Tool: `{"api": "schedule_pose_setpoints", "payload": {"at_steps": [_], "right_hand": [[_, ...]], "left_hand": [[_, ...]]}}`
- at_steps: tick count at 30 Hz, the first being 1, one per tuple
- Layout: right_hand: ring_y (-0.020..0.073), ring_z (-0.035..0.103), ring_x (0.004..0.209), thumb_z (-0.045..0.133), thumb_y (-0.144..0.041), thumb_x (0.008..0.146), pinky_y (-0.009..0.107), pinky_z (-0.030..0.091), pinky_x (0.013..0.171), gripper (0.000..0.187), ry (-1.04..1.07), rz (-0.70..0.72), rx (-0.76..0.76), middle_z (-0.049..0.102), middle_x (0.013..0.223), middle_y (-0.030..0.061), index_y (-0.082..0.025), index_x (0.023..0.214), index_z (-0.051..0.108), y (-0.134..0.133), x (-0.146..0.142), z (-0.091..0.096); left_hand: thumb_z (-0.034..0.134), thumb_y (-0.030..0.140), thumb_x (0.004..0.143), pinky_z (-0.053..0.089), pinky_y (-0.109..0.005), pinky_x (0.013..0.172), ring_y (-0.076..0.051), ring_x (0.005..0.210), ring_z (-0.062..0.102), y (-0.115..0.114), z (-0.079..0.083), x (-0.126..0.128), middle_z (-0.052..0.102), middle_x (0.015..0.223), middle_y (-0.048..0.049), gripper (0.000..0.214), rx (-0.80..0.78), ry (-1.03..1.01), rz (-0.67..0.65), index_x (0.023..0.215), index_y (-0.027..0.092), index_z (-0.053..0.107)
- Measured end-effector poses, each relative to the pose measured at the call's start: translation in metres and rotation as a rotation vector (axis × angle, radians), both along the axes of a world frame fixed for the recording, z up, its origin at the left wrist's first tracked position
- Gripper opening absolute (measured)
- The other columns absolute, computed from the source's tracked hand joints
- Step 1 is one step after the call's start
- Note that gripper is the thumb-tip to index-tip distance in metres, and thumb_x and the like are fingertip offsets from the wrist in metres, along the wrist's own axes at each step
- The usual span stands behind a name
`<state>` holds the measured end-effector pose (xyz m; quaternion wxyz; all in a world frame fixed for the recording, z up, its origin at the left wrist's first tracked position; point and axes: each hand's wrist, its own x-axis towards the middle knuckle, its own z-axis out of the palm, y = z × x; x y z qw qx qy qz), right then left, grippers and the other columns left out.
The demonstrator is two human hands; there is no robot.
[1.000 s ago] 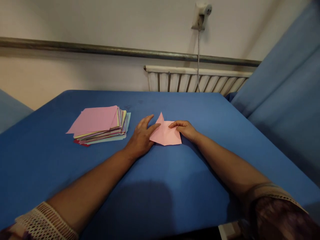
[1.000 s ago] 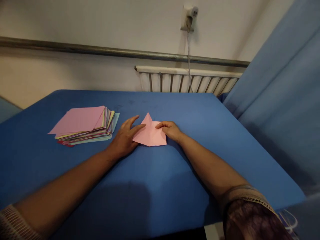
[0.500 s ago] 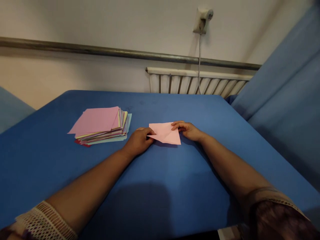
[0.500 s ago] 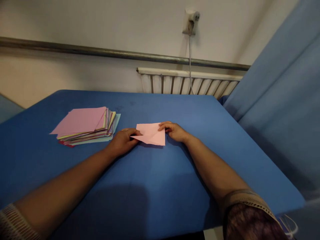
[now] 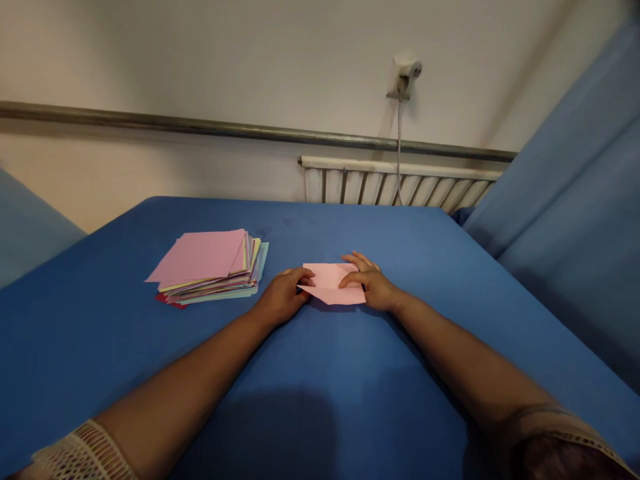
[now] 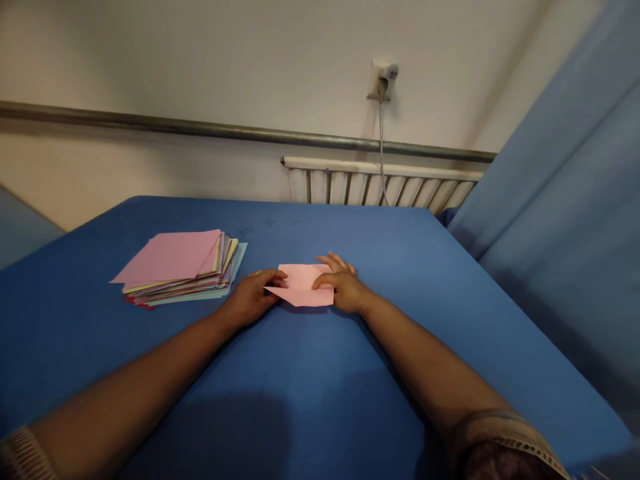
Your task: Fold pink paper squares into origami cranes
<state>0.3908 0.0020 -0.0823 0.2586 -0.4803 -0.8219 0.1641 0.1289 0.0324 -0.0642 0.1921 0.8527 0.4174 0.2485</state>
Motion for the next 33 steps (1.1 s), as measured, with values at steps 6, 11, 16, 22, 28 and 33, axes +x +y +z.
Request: {"api": "schedule_pose_setpoints", "payload": {"at_steps": [6, 11, 16, 22, 28, 33], "right_hand": [[0.0249, 0.049, 0.131, 0.069, -0.022, 0.081, 0.048, 0.034, 0.110, 0.017, 0.051, -0.084, -0.061, 0.061, 0.131, 0.0089, -0.022, 0.098, 0.070, 0.010, 0.008, -0.006], [0.0237, 0.060, 0.110, 0.063, -0.032, 0.085, 0.041, 0.044, 0.102, 0.020, -0.001, -0.273, -0.104, 0.064, 0.118, 0.0113, -0.017, 0.097, 0.069, 0.010, 0.001, -0.005], [0.0352, 0.035, 0.141, 0.064, -0.037, 0.083, 0.052, 0.034, 0.112, 0.063, -0.096, -0.492, 0.036, 0.036, 0.153, 0.0211, -0.011, 0.138, 0.047, -0.005, -0.020, 0.002], [0.0290, 0.019, 0.151, 0.038, -0.045, 0.098, 0.047, 0.019, 0.122, 0.064, -0.259, -0.020, -0.028, 0.030, 0.160, 0.0166, -0.007, 0.150, 0.034, -0.027, -0.051, 0.012], [0.0286, 0.013, 0.152, 0.041, -0.041, 0.095, 0.045, 0.015, 0.123, 0.075, -0.306, 0.039, -0.134, 0.017, 0.164, 0.0172, -0.006, 0.156, 0.016, -0.029, -0.055, 0.013], [0.0317, 0.011, 0.152, 0.040, -0.046, 0.095, 0.046, 0.013, 0.123, 0.078, -0.357, -0.014, -0.182, 0.015, 0.164, 0.0183, -0.003, 0.156, 0.017, -0.033, -0.055, 0.016]], "left_hand": [[0.061, 0.029, 0.080, 0.051, -0.036, 0.089, -0.023, 0.096, 0.066, 0.004, -0.001, 0.000, 0.073, 0.102, -0.0060, 0.029, -0.073, 0.034, 0.033, 0.107, 0.019, 0.065], [0.059, 0.036, 0.084, 0.050, -0.035, 0.079, -0.024, 0.089, 0.066, 0.006, 0.005, 0.003, 0.072, 0.094, -0.0047, 0.036, -0.145, 0.074, 0.195, 0.114, 0.018, 0.064], [0.061, 0.033, 0.084, 0.050, -0.039, 0.085, -0.027, 0.096, 0.064, 0.004, 0.009, 0.005, 0.072, 0.093, -0.0058, 0.055, -0.085, 0.157, 0.272, 0.136, 0.016, 0.051], [0.052, 0.025, 0.088, 0.025, -0.050, 0.118, -0.033, 0.148, 0.024, -0.011, 0.006, 0.020, 0.036, 0.157, -0.0162, 0.062, 0.204, 0.277, 0.188, 0.147, 0.010, 0.037], [0.034, 0.058, 0.096, 0.022, -0.043, 0.121, -0.028, 0.150, 0.023, -0.035, 0.001, 0.042, 0.028, 0.159, -0.0211, 0.078, 0.029, 0.316, -0.167, 0.152, 0.004, 0.024], [0.032, 0.069, 0.091, 0.020, -0.050, 0.121, -0.035, 0.150, 0.016, -0.035, 0.004, 0.033, 0.022, 0.159, -0.0255, 0.092, -0.002, 0.496, -0.084, 0.152, 0.000, 0.026]]}}
